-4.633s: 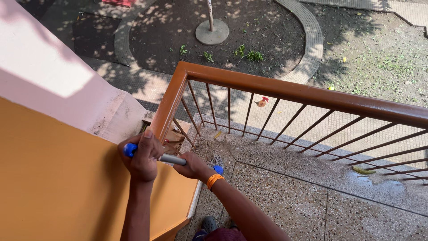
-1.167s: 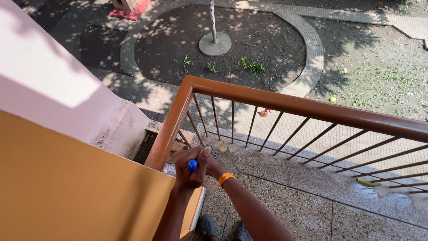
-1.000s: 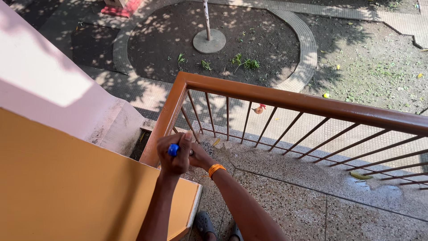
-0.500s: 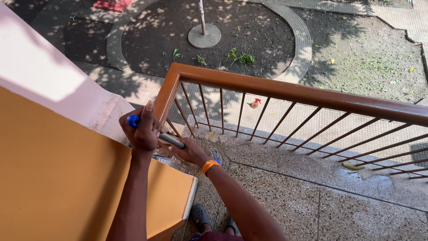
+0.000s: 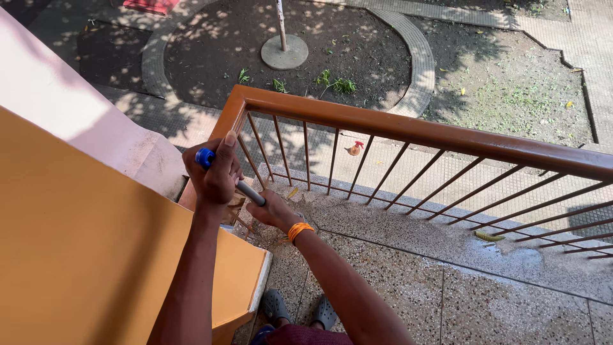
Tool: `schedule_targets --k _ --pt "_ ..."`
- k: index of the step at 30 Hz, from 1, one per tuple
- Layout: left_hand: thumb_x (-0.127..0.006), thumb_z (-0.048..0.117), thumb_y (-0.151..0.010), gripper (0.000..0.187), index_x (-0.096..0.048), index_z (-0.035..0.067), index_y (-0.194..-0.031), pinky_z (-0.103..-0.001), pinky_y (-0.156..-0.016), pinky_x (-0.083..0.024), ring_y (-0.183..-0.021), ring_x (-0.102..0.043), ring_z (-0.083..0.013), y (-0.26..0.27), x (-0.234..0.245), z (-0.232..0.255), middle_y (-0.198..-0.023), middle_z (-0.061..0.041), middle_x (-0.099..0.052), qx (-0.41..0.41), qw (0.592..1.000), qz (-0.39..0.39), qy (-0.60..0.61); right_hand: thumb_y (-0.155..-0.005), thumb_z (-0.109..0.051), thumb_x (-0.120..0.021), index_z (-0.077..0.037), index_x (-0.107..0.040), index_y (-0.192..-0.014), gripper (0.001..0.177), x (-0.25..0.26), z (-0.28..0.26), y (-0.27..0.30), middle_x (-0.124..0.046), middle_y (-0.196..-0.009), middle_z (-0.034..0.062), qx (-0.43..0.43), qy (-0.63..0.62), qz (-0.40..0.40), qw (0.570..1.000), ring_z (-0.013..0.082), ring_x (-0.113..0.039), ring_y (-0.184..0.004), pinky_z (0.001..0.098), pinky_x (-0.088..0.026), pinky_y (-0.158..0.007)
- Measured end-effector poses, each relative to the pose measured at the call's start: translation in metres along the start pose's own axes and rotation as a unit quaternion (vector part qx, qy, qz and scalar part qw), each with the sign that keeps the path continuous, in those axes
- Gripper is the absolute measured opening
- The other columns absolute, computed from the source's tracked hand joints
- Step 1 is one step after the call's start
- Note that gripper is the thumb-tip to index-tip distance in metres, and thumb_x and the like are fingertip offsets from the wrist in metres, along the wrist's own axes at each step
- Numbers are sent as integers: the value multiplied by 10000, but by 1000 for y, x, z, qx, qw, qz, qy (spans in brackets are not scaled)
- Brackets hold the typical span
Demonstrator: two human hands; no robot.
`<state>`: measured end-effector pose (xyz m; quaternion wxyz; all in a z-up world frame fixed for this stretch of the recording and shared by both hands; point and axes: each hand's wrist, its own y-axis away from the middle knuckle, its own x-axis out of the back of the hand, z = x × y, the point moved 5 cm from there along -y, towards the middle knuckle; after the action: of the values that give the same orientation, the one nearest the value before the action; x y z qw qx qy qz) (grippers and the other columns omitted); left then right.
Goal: The person mops the floor of a balcony by hand using a mop and a bucket of water, repeatedly dipping the mop into the bucket and scrubbing the tiles and the base of the wall.
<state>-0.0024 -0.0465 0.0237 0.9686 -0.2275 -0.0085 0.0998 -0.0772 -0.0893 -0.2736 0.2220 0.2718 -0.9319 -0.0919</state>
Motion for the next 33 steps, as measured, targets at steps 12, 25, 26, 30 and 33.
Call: schedule_targets --k 12,25,26,30,33 --pt "-558 315 -1066 599 -421 89 -528 -285 -396 -356 -376 -380 -98 31 24 -2 -449 10 -355 57 997 42 22 -874 -345 -665 -104 -680 -809 250 -3 -11 72 -667 -650 50 8 24 5 1000 174 -634 -559 391 -540 -589" --pt "-523 281 -1067 556 -483 80 -551 -286 -419 -410 -381 -426 -103 46 15 3 -456 -2 -400 51 999 5 11 -918 -304 -674 -94 -692 -843 224 4 -16 101 -604 -583 34 59 -28 52 997 125 -526 -480 374 -462 -487" --pt "-531 273 -1068 547 -480 78 -559 -287 -422 -402 -388 -420 -102 46 11 1 -465 -3 -403 67 997 -1 30 -919 -283 -666 -88 -680 -826 217 5 -14 102 -604 -584 30 68 -21 58 996 123 -528 -483 370 -474 -488" --pt "-539 248 -1073 532 -479 72 -574 -285 -430 -399 -398 -418 -97 42 6 -5 -476 -5 -415 100 993 -17 55 -902 -257 -685 -81 -664 -782 214 9 -6 95 -611 -581 32 39 -6 88 995 138 -558 -484 371 -489 -512" --pt "-532 231 -1075 520 -479 74 -582 -289 -436 -408 -405 -418 -93 34 9 -3 -479 -2 -414 106 993 -20 50 -915 -277 -657 -93 -670 -768 236 5 -10 85 -611 -571 47 16 -2 82 997 162 -556 -486 394 -502 -512"
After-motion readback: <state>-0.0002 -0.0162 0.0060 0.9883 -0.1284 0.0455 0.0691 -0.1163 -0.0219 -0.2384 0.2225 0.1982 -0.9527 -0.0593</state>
